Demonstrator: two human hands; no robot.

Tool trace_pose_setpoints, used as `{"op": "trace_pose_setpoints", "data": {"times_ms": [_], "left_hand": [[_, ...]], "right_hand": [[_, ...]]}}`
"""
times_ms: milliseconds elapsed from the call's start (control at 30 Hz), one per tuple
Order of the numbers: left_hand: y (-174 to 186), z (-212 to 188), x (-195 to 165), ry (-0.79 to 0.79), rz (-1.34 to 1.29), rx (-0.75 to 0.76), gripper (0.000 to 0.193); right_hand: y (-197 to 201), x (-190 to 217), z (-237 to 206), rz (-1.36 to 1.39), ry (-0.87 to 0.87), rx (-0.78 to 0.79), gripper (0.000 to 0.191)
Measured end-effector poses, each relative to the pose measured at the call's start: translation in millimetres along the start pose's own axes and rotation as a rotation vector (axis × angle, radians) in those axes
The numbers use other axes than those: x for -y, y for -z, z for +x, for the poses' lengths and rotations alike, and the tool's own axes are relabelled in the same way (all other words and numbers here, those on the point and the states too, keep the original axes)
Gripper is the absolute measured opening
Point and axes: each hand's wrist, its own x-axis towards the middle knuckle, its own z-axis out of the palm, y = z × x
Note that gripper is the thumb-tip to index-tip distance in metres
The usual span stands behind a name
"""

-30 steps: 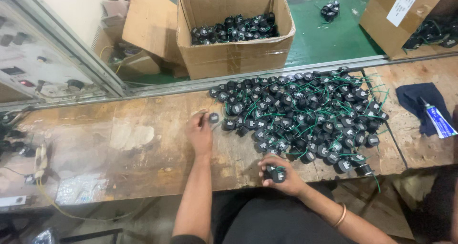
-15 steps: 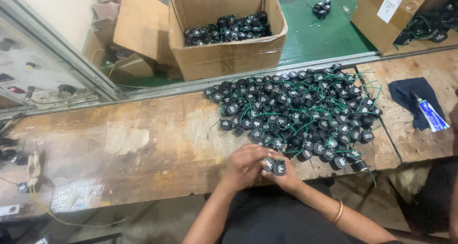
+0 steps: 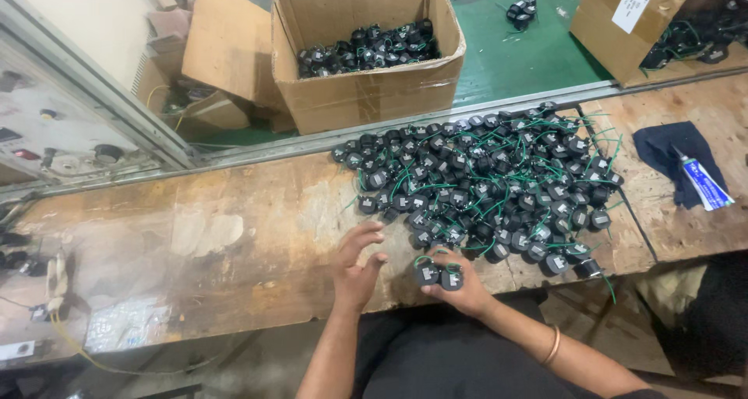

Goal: The person picks up black wired electronic components one at a time from a pile on the workbench, manipulates each unit with both hands, and places it into a cardboard box on the bench. A second worker handles similar components at the right side of the table.

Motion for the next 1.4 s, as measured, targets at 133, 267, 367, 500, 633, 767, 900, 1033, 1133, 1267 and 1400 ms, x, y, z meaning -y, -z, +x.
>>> {"op": "trace_pose_setpoints", "data": {"times_ms": [133, 267, 367, 500, 633, 767, 900, 1033, 1133, 1267, 1400], "left_hand": [[-9, -8, -4, -0.110, -0.013, 0.208, 0.031], [-26, -19, 3, 0.350, -0.488, 0.269, 0.024], [-29, -26, 4, 0.637, -0.782, 0.296, 0.026], [-32, -34, -9, 0.501, -0.478, 0.172, 0.021], [-14, -13, -11, 0.220, -0.192, -0.018, 0.018], [3, 30, 9, 0.431, 0.079, -0.352, 0.030], [-11, 37, 28, 0.311, 0.272, -0.170, 0.035], [-5, 33, 48, 0.299, 0.330, -0.189, 0.014], [8, 33, 54, 0.472, -0.150, -0.326, 0.021], [15, 14, 46, 0.234, -0.616, -0.245, 0.013], [-8, -1, 13, 0.192, -0.905, -0.010, 0.013]], "right_hand": [[-5, -7, 2, 0.060, 0.049, -0.003, 0.043], [-8, -11, 0, -0.100, 0.154, -0.008, 0.048], [-7, -12, -5, -0.157, 0.213, 0.027, 0.049], [-7, -13, -4, -0.053, 0.111, 0.052, 0.040], [-7, -12, -2, 0.312, 0.025, 0.021, 0.042], [0, -12, -3, 0.873, -0.244, 0.037, 0.047], [6, -17, -5, 1.121, -0.287, 0.125, 0.056], [5, -20, -9, 1.116, -0.245, 0.139, 0.056], [5, -19, -9, 1.143, -0.224, 0.146, 0.054], [4, -8, -1, 1.137, -0.184, 0.123, 0.053], [-6, 1, 6, 1.132, -0.223, 0.019, 0.051]]}}
